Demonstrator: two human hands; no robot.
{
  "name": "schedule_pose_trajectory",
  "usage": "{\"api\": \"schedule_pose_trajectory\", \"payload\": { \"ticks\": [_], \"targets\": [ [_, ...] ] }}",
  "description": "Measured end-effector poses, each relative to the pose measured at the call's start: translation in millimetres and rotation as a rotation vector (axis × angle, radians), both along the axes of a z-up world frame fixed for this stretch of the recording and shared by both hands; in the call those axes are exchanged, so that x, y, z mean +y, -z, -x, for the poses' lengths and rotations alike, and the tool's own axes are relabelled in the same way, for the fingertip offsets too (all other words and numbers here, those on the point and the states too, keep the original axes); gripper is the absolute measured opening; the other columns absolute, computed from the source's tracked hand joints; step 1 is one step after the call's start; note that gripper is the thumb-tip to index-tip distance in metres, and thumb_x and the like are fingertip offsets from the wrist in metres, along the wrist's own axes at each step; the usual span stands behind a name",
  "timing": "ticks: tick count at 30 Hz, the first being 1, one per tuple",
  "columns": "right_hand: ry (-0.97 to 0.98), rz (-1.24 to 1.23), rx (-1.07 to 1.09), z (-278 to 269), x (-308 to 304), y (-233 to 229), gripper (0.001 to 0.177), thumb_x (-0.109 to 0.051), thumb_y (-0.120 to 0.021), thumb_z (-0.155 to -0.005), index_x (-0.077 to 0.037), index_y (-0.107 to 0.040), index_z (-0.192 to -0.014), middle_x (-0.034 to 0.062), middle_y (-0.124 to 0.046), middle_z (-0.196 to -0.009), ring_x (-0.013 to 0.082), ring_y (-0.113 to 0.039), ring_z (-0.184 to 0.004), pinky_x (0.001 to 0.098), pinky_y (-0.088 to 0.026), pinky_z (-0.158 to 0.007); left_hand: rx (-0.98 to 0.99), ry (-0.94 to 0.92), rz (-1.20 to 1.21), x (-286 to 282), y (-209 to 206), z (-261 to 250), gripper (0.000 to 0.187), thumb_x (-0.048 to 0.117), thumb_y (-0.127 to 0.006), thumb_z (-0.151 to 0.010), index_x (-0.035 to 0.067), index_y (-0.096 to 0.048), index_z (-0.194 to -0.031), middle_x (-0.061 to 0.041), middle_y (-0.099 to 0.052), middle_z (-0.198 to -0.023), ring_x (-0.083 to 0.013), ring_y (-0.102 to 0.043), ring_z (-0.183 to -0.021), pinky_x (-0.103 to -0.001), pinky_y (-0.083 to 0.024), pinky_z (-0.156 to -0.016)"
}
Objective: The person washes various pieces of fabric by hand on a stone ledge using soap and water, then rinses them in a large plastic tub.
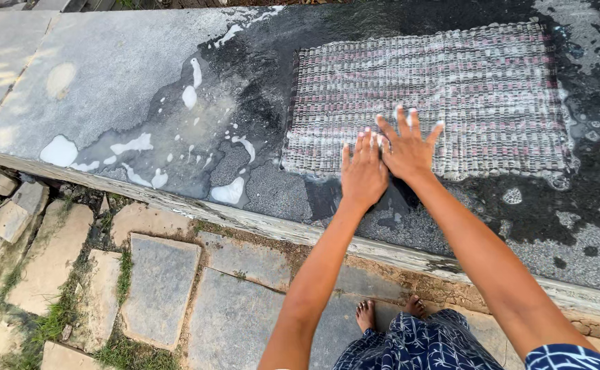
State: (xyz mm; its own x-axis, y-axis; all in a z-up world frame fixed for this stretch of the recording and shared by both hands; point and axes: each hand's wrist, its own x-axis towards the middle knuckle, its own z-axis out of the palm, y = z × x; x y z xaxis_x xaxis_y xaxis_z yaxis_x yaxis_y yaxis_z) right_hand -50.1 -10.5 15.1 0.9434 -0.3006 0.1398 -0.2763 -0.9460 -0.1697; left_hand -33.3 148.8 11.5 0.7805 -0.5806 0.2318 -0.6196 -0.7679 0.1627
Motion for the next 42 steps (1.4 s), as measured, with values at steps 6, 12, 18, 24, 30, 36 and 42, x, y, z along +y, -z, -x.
{"api": "schedule_pose_trajectory", "payload": {
  "ticks": [6,12,18,24,30,36,42],
  "targets": [
    [-0.07,-0.003,-0.017,-13.6,4.7,-3.9,0.051,-0.046,-0.036,-0.105,-0.044,-0.034,-0.156,0.0028,-0.024,-0.169,0.0323,-0.018,-0.155,0.0835,-0.006,-0.11,0.038,-0.01,0.081,55.1,-3.5,-94.1,0.065,0.035,-0.039,-0.102,0.009,-0.03,-0.161,-0.01,-0.029,-0.167,-0.0255,-0.025,-0.155,-0.054,-0.018,-0.124],
    [-0.056,-0.007,-0.026,-13.3,10.3,-8.4,0.051,-0.047,-0.036,-0.105,-0.044,-0.034,-0.156,0.0024,-0.024,-0.169,0.0328,-0.019,-0.155,0.083,-0.006,-0.111,0.005,-0.28,-0.025,77.6,-9.0,-94.8,0.069,0.044,-0.038,-0.105,0.001,-0.028,-0.158,-0.016,-0.024,-0.168,-0.0284,-0.018,-0.158,-0.054,-0.014,-0.125],
    [-0.064,0.003,0.002,-16.6,5.1,-5.7,0.054,-0.04,-0.035,-0.104,-0.044,-0.031,-0.158,0.0007,-0.021,-0.171,0.0302,-0.017,-0.156,0.0836,-0.005,-0.111,0.067,0.142,-0.015,-2.0,-5.5,-29.7,0.063,0.036,-0.044,-0.1,0.008,-0.035,-0.157,-0.012,-0.033,-0.167,-0.026,-0.026,-0.158,-0.053,-0.018,-0.127],
    [-0.09,0.037,0.037,-20.9,-1.3,-1.0,0.052,-0.045,-0.03,-0.106,-0.045,-0.027,-0.158,0.0005,-0.017,-0.169,0.0309,-0.014,-0.155,0.0796,-0.005,-0.112,0.004,-0.102,0.087,87.4,-12.2,-137.9,0.06,0.035,-0.043,-0.104,0.009,-0.031,-0.157,-0.011,-0.031,-0.166,-0.0289,-0.025,-0.153,-0.058,-0.018,-0.121],
    [-0.183,0.066,-0.006,-31.1,-16.7,2.1,0.054,-0.047,-0.03,-0.104,-0.044,-0.028,-0.158,-0.0013,-0.021,-0.169,0.0278,-0.019,-0.155,0.0755,-0.01,-0.116,0.049,0.135,0.02,5.7,-3.7,-52.5,0.068,0.041,-0.047,-0.101,0.001,-0.035,-0.155,-0.015,-0.03,-0.166,-0.0289,-0.026,-0.156,-0.053,-0.02,-0.126],
    [-0.207,0.021,-0.067,-39.9,-28.4,6.9,0.053,-0.045,-0.031,-0.106,-0.04,-0.03,-0.158,-0.0042,-0.026,-0.168,0.0227,-0.023,-0.154,0.0744,-0.013,-0.117,0.1,0.231,0.078,6.1,-8.2,-87.3,0.062,0.04,-0.044,-0.102,0.009,-0.04,-0.156,-0.006,-0.035,-0.166,-0.0237,-0.029,-0.156,-0.055,-0.02,-0.126],
    [0.059,0.03,-0.069,-44.3,-26.8,-3.8,0.056,-0.054,-0.038,-0.102,-0.039,-0.038,-0.157,0.0027,-0.028,-0.168,0.0291,-0.024,-0.154,0.074,-0.011,-0.117,0.006,-0.147,0.101,21.9,-4.9,-157.6,0.065,0.042,-0.042,-0.103,0.008,-0.031,-0.158,-0.008,-0.029,-0.167,-0.0243,-0.024,-0.155,-0.055,-0.014,-0.126]
  ]
}}
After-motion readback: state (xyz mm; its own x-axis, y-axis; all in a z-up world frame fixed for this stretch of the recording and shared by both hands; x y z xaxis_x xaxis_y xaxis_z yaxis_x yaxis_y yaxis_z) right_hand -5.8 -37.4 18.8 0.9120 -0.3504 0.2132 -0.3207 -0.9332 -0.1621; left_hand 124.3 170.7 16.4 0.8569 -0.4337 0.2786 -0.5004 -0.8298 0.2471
